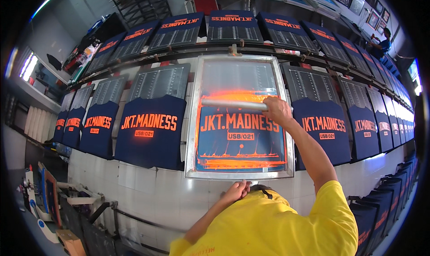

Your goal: The person performs screen printing on a series of navy t-shirts using a squeegee and orange ink, working through multiple frames on a printing carousel.

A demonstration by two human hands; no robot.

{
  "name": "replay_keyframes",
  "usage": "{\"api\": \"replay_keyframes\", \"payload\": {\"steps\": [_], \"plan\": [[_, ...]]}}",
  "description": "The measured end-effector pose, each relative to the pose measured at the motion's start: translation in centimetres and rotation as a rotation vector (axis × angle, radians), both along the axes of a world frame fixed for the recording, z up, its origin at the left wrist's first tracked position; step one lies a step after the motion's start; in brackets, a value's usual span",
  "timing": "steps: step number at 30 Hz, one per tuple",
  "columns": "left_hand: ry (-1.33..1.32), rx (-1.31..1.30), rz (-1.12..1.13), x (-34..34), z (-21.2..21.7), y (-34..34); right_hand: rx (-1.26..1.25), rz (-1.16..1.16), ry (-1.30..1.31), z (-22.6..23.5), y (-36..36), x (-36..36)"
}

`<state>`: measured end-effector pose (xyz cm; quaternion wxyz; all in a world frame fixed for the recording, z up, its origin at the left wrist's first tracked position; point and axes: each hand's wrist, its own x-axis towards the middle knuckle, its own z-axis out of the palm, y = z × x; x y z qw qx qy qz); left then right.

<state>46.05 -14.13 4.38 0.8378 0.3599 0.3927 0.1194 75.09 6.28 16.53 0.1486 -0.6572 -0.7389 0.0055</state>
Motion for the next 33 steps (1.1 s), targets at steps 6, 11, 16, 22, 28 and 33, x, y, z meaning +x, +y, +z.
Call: {"api": "replay_keyframes", "payload": {"steps": [6, 11, 16, 22, 28, 33], "plan": [[-0.01, -0.025, -0.019, -0.6, -1.0, 0.2, -0.124, -0.016, -0.027, -0.2, 3.7, 0.4], [-0.059, -0.133, 0.037, -1.8, -0.7, 0.2, -0.081, 0.07, -0.017, 0.5, 4.9, -0.3], [0.066, -0.058, 0.051, -1.3, 0.9, 0.5, -0.036, 0.072, -0.08, -2.5, 5.9, -1.9], [0.085, 0.035, 0.026, -1.6, -0.6, 0.2, -0.115, 0.03, -0.057, -0.7, 4.8, -1.5], [0.061, 0.106, -0.025, -1.6, 0.1, 0.4, -0.12, 0.012, -0.005, 0.3, 4.5, -1.0], [-0.001, 0.327, -0.036, -2.1, -4.3, -0.4, -0.091, 0.003, -0.01, -0.3, 5.1, -0.8]]}}
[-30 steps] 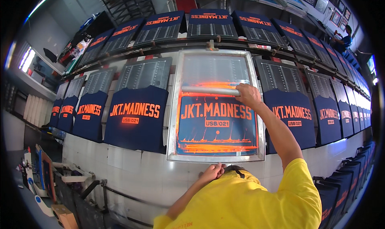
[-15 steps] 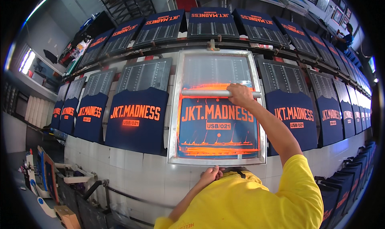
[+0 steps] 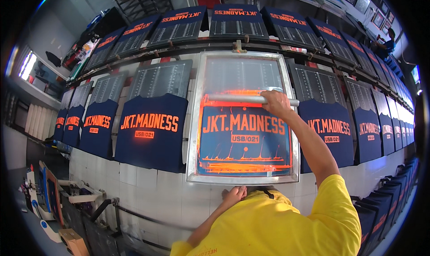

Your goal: The person performs screen printing on a series of navy t-shirts using a squeegee and orange ink, working through multiple frames on a printing carousel.

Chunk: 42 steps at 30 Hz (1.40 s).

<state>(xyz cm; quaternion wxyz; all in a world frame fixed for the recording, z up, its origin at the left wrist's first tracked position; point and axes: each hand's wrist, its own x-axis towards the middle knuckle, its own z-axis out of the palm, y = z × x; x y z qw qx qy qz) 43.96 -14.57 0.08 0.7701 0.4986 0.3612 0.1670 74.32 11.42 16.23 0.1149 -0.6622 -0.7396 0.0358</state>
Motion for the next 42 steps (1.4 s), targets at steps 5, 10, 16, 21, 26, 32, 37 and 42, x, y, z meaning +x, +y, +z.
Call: {"api": "replay_keyframes", "payload": {"steps": [5, 10, 16, 21, 26, 32, 37, 42], "plan": [[0.011, -0.03, 0.03, 0.2, 0.4, 0.0, -0.006, -0.018, 0.009, 0.4, 0.3, -0.1], [0.008, -0.005, 0.058, 0.3, 0.8, 0.1, -0.06, -0.013, -0.053, -0.8, 0.6, -0.2], [0.092, 0.015, 0.055, 0.0, 1.1, 0.0, -0.054, -0.015, -0.015, 0.9, 0.6, -1.2], [0.079, 0.036, 0.054, 0.0, 0.7, 0.0, -0.026, -0.014, -0.004, -0.1, 0.9, 0.0], [0.059, -0.044, 0.075, 0.0, 1.2, 0.0, -0.029, -0.006, -0.024, 0.3, 0.9, -0.5], [0.012, -0.096, 0.059, 0.0, 1.3, 0.2, -0.071, -0.044, -0.032, 0.3, 0.7, -0.6], [0.004, -0.03, 0.062, -0.1, 1.1, 0.4, -0.199, -0.087, -0.048, 0.7, -1.4, -1.8], [0.011, 0.0, 0.068, 0.1, 0.7, 0.5, -0.259, -0.084, -0.052, 1.5, -6.8, -3.7]]}}
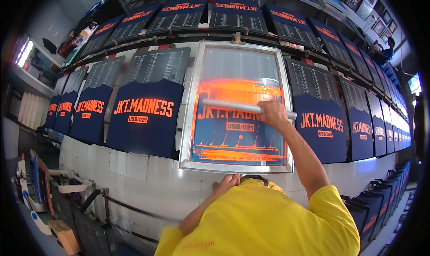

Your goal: The person performs screen printing on a series of navy t-shirts using a squeegee and orange ink, working through multiple frames on a printing carousel.

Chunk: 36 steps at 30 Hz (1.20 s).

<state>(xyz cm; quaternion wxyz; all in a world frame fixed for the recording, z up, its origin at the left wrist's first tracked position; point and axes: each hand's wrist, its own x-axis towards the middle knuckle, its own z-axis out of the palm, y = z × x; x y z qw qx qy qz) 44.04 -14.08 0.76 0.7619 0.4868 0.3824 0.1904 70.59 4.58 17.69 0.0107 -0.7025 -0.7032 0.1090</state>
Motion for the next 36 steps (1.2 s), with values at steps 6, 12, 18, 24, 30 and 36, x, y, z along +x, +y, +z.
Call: {"api": "replay_keyframes", "payload": {"steps": [6, 12, 18, 24, 30, 36], "plan": [[-0.008, 0.023, -0.028, 0.0, -0.8, 0.1, 0.15, 0.082, 0.041, -0.9, -10.0, -3.0], [0.01, 0.031, -0.032, 0.1, 0.1, 0.2, 0.265, 0.168, 0.066, -1.0, -15.3, -4.6], [0.014, -0.047, -0.029, 0.3, 0.2, 0.3, 0.236, 0.061, 0.096, -0.5, -10.2, -3.7], [-0.019, -0.068, -0.046, 0.0, -0.6, 0.2, 0.309, 0.05, 0.024, -1.3, 0.1, -2.9], [0.025, -0.057, -0.089, -0.2, -0.5, 0.2, 0.274, 0.029, 0.02, -2.2, 5.6, -2.6], [0.084, 0.006, -0.033, -0.2, 3.0, 0.5, 0.246, 0.136, -0.027, -2.5, 4.0, -3.2]]}}
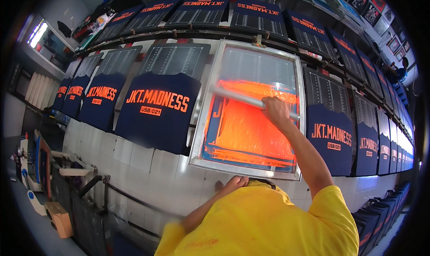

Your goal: The person performs screen printing on a series of navy t-shirts using a squeegee and orange ink, working through multiple frames on a printing carousel.

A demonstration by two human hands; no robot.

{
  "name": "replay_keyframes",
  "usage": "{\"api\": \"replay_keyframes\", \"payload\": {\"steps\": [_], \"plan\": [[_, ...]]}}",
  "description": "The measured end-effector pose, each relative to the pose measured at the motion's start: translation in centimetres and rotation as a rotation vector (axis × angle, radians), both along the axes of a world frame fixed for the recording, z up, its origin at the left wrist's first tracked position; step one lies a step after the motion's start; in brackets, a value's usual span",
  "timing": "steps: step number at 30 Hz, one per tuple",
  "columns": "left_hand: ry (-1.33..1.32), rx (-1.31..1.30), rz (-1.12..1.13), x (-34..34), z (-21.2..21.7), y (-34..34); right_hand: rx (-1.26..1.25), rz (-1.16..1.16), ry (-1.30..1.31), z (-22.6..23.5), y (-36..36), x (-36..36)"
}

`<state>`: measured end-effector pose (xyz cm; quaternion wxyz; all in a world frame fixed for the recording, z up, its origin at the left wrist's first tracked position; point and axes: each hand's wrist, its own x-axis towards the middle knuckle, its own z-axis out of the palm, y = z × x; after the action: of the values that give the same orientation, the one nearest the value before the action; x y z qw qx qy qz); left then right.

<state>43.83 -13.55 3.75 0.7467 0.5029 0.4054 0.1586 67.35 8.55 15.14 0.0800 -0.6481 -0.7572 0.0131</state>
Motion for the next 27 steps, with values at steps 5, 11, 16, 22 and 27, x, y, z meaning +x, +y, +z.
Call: {"api": "replay_keyframes", "payload": {"steps": [5, 11, 16, 22, 27], "plan": [[-0.088, 0.023, 0.044, 0.2, -1.7, -0.4, 0.012, 0.11, -0.019, 0.1, -6.2, -1.5], [-0.105, -0.025, -0.004, -0.1, -2.9, -0.2, 0.081, 0.154, -0.003, -0.5, -14.8, -3.3], [-0.166, -0.494, 0.045, 0.0, 0.6, 0.7, 0.082, 0.109, 0.052, 1.4, -16.6, -2.3], [-0.258, -0.614, -0.042, -0.8, 1.4, 1.7, 0.135, 0.057, 0.111, 3.2, -18.0, -0.5], [-0.397, -0.807, 0.01, -1.1, -0.1, 2.0, 0.108, 0.058, 0.093, 1.8, -20.9, -1.6]]}}
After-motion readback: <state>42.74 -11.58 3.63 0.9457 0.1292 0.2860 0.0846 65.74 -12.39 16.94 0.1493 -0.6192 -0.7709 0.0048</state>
